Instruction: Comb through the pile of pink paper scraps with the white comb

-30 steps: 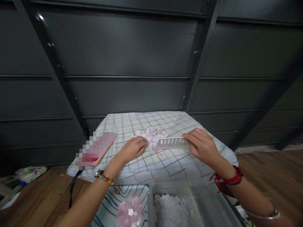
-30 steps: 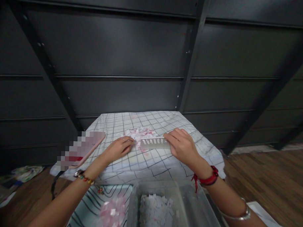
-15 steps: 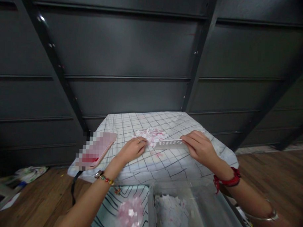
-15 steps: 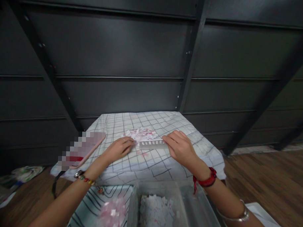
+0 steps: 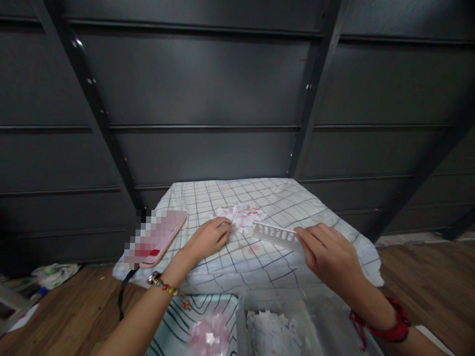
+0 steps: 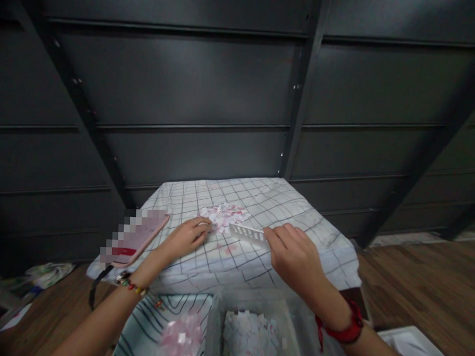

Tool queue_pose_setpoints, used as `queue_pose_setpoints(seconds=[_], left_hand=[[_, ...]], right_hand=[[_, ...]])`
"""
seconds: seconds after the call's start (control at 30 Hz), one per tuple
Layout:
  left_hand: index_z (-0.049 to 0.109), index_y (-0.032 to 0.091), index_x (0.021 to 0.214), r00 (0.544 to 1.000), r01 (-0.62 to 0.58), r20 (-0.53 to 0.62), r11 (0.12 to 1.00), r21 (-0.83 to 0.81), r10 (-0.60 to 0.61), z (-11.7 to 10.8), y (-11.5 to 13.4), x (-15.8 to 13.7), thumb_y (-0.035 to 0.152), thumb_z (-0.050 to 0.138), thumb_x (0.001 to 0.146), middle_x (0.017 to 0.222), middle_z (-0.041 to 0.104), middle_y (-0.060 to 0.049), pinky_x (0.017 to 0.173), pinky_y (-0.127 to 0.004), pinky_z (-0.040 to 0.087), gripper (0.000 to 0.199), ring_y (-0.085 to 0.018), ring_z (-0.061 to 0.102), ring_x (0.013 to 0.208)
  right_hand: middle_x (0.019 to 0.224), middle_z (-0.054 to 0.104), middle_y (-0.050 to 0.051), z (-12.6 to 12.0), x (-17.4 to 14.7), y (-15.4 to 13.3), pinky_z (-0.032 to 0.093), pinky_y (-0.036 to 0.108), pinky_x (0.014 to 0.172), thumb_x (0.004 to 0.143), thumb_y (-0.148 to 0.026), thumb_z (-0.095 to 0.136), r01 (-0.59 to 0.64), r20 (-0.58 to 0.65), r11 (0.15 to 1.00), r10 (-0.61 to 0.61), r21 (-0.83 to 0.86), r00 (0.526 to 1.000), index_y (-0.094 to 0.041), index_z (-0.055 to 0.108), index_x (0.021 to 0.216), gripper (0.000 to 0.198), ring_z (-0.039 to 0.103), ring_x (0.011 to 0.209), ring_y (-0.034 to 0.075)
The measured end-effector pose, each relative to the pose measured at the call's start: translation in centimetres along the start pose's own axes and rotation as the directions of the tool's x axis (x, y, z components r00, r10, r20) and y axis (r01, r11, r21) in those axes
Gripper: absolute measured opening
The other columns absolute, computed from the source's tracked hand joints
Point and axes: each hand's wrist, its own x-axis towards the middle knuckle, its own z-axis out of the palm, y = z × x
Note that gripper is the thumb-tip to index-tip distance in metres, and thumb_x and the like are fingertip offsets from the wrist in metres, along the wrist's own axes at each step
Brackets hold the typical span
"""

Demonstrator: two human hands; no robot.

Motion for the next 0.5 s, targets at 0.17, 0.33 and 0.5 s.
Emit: queue_pose_setpoints(seconds=[0.17,0.33,0.5], left_hand=[[0.058,0.017,0.101,0.995,0.094,0.039,0.996,0.008,-0.094,-0.8,0.7,-1.7,0.017,0.043,0.084,0.110,0.057,-0.009,0.087,-0.033,0.046,0.023,-0.020,0.055,0.099],[0.055,0.015,0.107,0.978,0.206,-0.022,0.977,-0.044,-0.208,-0.2,0.7,-4.3,0.016,0.043,0.083,0.111,0.056,-0.009,0.089,-0.032,0.047,0.026,-0.019,0.056,0.100],[0.055,0.016,0.108,0.970,0.222,-0.076,0.966,-0.136,-0.233,0.1,0.5,-5.4,0.016,0.042,0.083,0.111,0.057,-0.009,0.093,-0.036,0.045,0.028,-0.019,0.055,0.102]], right_hand=[[0.058,0.053,0.005,-0.7,0.5,-2.8,0.031,0.030,0.056,0.081,-0.011,0.042,-0.019,0.046,0.999,0.017,0.040,0.999,-0.012,0.060,0.074,0.020,0.042,0.059,0.017],[0.059,0.054,0.005,-0.5,1.4,-3.9,0.031,0.030,0.056,0.081,-0.011,0.042,-0.034,0.033,0.999,0.033,0.035,0.999,-0.012,0.061,0.076,0.020,0.043,0.060,0.017],[0.057,0.053,0.006,-0.4,1.3,-3.7,0.031,0.030,0.055,0.080,-0.009,0.043,-0.047,0.026,0.996,0.049,-0.076,0.998,-0.010,0.061,0.080,0.018,0.043,0.059,0.018]])
